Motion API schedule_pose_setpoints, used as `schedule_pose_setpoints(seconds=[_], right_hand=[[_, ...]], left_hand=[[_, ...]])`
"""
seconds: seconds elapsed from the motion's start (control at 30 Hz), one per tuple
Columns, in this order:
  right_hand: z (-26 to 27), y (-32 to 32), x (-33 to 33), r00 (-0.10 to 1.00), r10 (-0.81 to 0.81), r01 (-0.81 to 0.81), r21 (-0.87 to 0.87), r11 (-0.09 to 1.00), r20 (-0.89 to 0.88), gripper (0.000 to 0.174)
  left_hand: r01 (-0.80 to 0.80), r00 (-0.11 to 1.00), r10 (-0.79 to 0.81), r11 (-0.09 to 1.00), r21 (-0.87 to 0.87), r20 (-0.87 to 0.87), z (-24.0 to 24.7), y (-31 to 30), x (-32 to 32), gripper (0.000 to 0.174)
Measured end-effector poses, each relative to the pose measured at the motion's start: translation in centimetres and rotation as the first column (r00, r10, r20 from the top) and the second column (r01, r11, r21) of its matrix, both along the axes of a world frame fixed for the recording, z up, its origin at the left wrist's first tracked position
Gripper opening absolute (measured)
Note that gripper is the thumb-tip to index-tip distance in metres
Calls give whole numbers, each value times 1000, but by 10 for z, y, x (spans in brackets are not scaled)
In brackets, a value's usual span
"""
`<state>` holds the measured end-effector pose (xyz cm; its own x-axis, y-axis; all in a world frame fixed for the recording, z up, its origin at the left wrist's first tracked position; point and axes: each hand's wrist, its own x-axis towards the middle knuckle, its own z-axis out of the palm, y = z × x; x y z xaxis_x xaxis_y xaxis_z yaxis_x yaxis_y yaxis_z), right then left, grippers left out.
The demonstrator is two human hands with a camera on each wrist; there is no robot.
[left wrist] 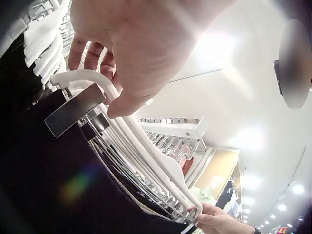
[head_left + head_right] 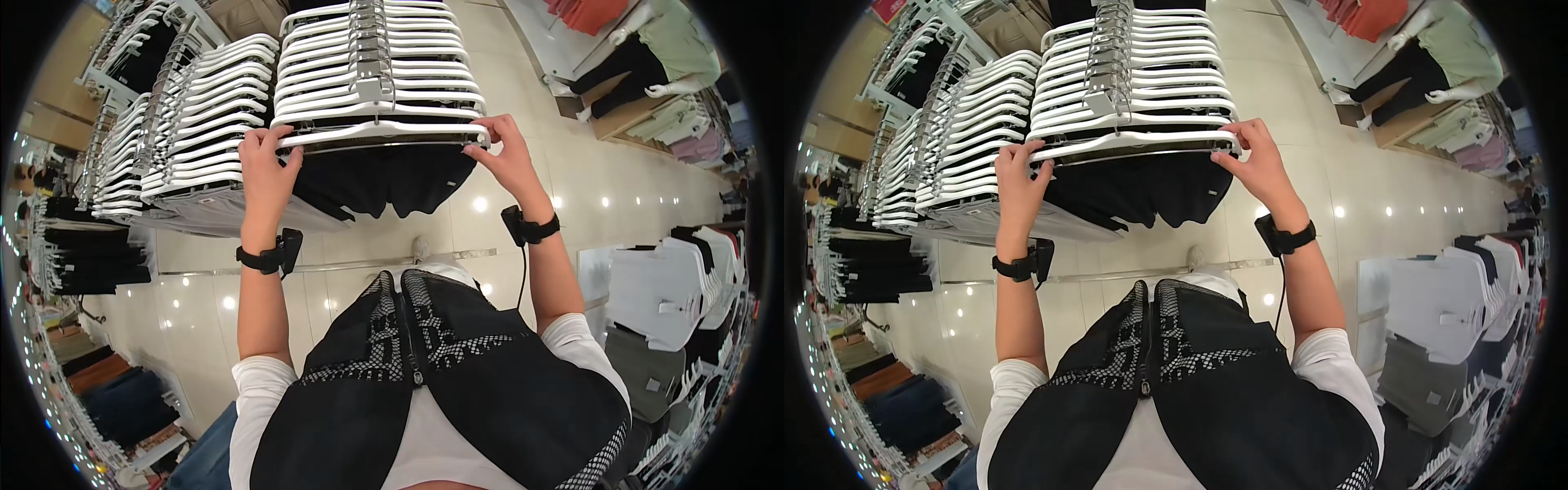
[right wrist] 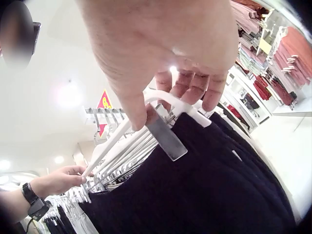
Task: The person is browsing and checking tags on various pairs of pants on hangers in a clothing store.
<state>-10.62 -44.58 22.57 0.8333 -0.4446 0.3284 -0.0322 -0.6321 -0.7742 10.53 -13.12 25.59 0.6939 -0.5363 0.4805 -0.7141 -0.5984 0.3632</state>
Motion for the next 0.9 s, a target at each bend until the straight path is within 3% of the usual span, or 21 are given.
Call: schedule_pose_setpoints(seconds=[0.17,0.27,0.37,0.47,0.57,0.9], right_hand=[[13,-13,1,986,141,-136,67,988,-84,34],[12,-18,2,981,174,-165,102,981,-84,34],[12,-23,5,978,194,-181,138,974,-83,35],[9,-27,6,975,207,-191,173,966,-83,36],[5,-30,10,970,234,-217,201,955,-61,37],[3,-28,11,973,217,-200,192,961,-75,34]], left_hand=[[36,992,-29,998,53,-124,14,4,-7,38],[21,993,-5,991,132,-120,21,3,-10,39],[105,991,-92,985,140,-102,16,7,-2,38],[15,919,13,998,67,-395,13,9,-4,38],[34,891,-8,998,48,-454,25,5,-12,37],[8,895,-29,999,-49,-445,14,7,-7,34]])
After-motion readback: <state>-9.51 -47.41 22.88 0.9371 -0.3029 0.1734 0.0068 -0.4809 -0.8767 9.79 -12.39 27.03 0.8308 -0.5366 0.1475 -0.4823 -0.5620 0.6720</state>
